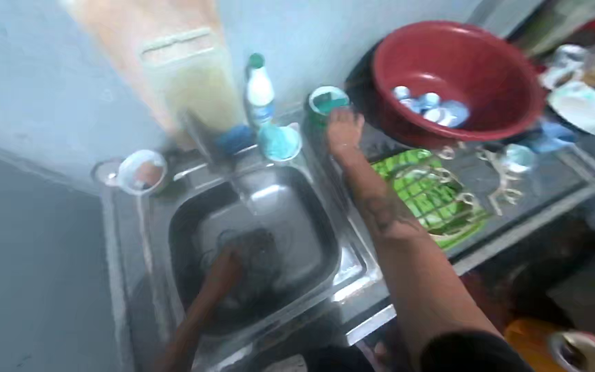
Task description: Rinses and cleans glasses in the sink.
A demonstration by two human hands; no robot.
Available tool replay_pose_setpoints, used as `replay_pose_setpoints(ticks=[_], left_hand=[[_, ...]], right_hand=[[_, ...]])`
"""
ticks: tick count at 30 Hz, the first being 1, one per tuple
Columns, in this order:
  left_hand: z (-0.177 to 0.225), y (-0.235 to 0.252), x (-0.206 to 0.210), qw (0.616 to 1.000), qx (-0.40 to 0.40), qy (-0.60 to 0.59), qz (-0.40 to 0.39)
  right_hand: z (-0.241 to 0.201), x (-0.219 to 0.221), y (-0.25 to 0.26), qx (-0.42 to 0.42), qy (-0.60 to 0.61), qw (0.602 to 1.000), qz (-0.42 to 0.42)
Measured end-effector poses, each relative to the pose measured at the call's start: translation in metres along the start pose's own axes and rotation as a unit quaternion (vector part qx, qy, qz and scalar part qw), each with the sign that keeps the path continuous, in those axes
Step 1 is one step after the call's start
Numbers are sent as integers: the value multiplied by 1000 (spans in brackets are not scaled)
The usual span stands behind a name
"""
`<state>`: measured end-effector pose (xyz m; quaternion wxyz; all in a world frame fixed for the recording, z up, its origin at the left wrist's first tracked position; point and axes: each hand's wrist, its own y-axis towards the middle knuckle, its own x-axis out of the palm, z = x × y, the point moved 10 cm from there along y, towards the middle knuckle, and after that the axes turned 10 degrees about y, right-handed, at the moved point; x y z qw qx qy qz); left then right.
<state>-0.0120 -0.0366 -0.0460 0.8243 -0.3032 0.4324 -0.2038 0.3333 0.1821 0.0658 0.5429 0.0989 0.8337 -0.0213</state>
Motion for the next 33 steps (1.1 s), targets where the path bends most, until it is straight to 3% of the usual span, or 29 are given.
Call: replay_pose_setpoints(ticks=[2,5,9,12,14,16,18,20,24,27,29,31,33], left_hand=[[-3,-4,-2,1000,6,-13,19],[-13,-4,-6,997,15,-64,47],[-24,1,-4,988,-5,-146,40],[-20,4,-7,994,-14,-92,53],[-9,-2,-23,995,1,56,85],[14,-16,-50,972,59,163,161],[36,-30,-74,941,127,205,238],[58,-35,-86,911,191,227,285],[98,-15,-78,864,294,278,298],[119,5,-82,882,279,266,272],[133,21,-83,932,243,200,181],[142,37,-76,966,239,76,57],[140,56,-61,957,246,-136,-70]], right_hand=[[23,6,3,59,14,996,-64],[49,7,0,124,74,987,-73],[42,-5,-30,155,133,974,-100],[1,3,-65,82,212,966,-120],[-45,33,-89,7,276,947,-163],[-94,64,-112,-50,325,919,-216],[-131,91,-128,-51,427,867,-253],[-153,109,-137,0,493,827,-270],[-172,112,-142,23,518,818,-251],[-176,97,-144,-36,461,837,-291],[-164,83,-148,-66,418,845,-325],[-137,77,-144,-42,478,813,-331],[-110,80,-136,14,607,736,-301]])
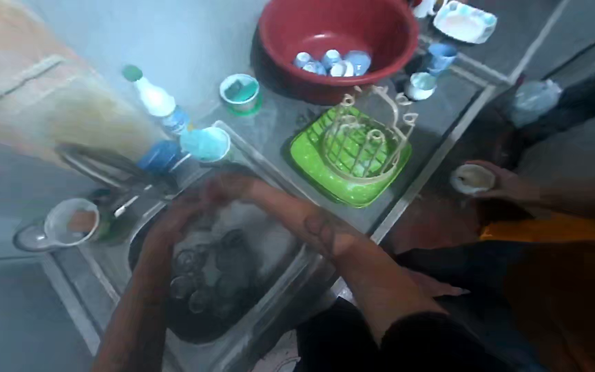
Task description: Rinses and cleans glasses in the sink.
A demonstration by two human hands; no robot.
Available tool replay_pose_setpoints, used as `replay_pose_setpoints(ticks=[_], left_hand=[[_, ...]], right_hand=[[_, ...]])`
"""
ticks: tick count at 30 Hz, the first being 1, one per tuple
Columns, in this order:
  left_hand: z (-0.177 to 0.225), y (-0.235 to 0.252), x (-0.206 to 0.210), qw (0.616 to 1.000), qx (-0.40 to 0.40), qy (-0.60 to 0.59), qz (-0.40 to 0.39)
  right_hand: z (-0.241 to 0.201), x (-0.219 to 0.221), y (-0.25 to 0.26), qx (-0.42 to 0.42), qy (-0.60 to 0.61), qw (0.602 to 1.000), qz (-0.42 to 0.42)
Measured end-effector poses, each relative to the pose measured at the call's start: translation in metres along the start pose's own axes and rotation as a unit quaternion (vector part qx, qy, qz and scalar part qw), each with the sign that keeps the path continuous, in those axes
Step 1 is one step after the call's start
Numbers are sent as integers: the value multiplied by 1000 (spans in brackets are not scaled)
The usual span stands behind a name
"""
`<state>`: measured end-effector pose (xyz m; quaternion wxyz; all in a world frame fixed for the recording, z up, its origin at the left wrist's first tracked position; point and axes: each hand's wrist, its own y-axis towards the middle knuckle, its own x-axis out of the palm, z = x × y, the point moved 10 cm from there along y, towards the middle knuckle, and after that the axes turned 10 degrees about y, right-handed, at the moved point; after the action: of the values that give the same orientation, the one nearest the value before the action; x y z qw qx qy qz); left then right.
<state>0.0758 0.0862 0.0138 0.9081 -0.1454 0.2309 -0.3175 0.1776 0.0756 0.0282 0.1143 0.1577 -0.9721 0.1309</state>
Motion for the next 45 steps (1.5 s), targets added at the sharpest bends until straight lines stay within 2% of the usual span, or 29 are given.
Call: replay_pose_setpoints(ticks=[2,5,6,8,10,11,12,13,15,16,17,19,21,23,24,25,26,27,28,29,32,34,35,37,38,39,40,42,45], left_hand=[[-12,10,7,978,-29,-204,-2],[-31,19,10,942,-116,-314,27],[-36,19,9,943,-135,-304,24],[-39,12,4,955,-152,-254,24],[-42,9,-4,965,-157,-196,77],[-44,10,-8,966,-145,-185,107],[-43,11,-11,964,-120,-196,136],[-41,10,-14,957,-86,-217,171],[-45,9,-20,943,-8,-262,206],[-52,9,-24,940,19,-275,204],[-59,6,-27,937,30,-280,206],[-64,-5,-32,935,-2,-292,199],[-60,-12,-33,938,-69,-290,174],[-63,-13,-31,932,-94,-307,171],[-60,-14,-29,927,-81,-320,178],[-58,-14,-27,921,-55,-336,188],[-56,-13,-27,915,-23,-349,200],[-55,-11,-25,911,1,-356,206],[-54,-10,-23,913,11,-357,198],[-55,-12,-21,921,0,-343,187],[-59,-10,-16,931,-86,-320,151],[-64,-6,-13,926,-102,-332,149],[-60,-7,-10,920,-94,-344,163],[-56,-9,-7,905,-57,-363,212],[-51,-7,-5,907,-34,-363,214],[-45,-6,-1,907,-24,-366,206],[-42,-5,1,910,-28,-364,195],[-38,-6,0,919,-66,-344,180],[-48,-6,-3,888,-113,-394,210]], right_hand=[[-1,-16,-3,37,74,995,48],[-37,-1,-19,-64,-160,983,61],[-41,17,-25,-118,-301,946,23],[-28,56,-40,-234,-535,809,-70],[-4,75,-43,-328,-625,699,-117],[6,75,-34,-347,-628,689,-100],[11,72,-22,-325,-607,723,-63],[12,68,-10,-250,-554,793,-23],[11,60,9,-51,-295,951,73],[12,60,14,9,-131,984,120],[11,63,14,36,-41,988,147],[6,78,8,19,-197,978,64],[9,93,8,-142,-475,868,-24],[18,100,13,-232,-554,798,-52],[17,99,16,-202,-530,822,-46],[13,94,17,-123,-432,893,-19],[11,87,20,-47,-272,961,31],[13,80,21,7,-131,987,91],[15,77,21,31,-85,989,116],[10,80,15,17,-147,984,97],[5,85,0,-105,-468,877,-12],[9,80,4,-190,-505,842,-5],[11,77,9,-168,-472,865,9],[12,64,18,-32,-185,978,90],[15,58,22,14,-58,986,156],[14,57,17,47,-38,983,172],[11,60,10,53,-111,982,141],[10,67,-2,-37,-372,927,31],[11,64,-5,-134,-467,874,-2]])
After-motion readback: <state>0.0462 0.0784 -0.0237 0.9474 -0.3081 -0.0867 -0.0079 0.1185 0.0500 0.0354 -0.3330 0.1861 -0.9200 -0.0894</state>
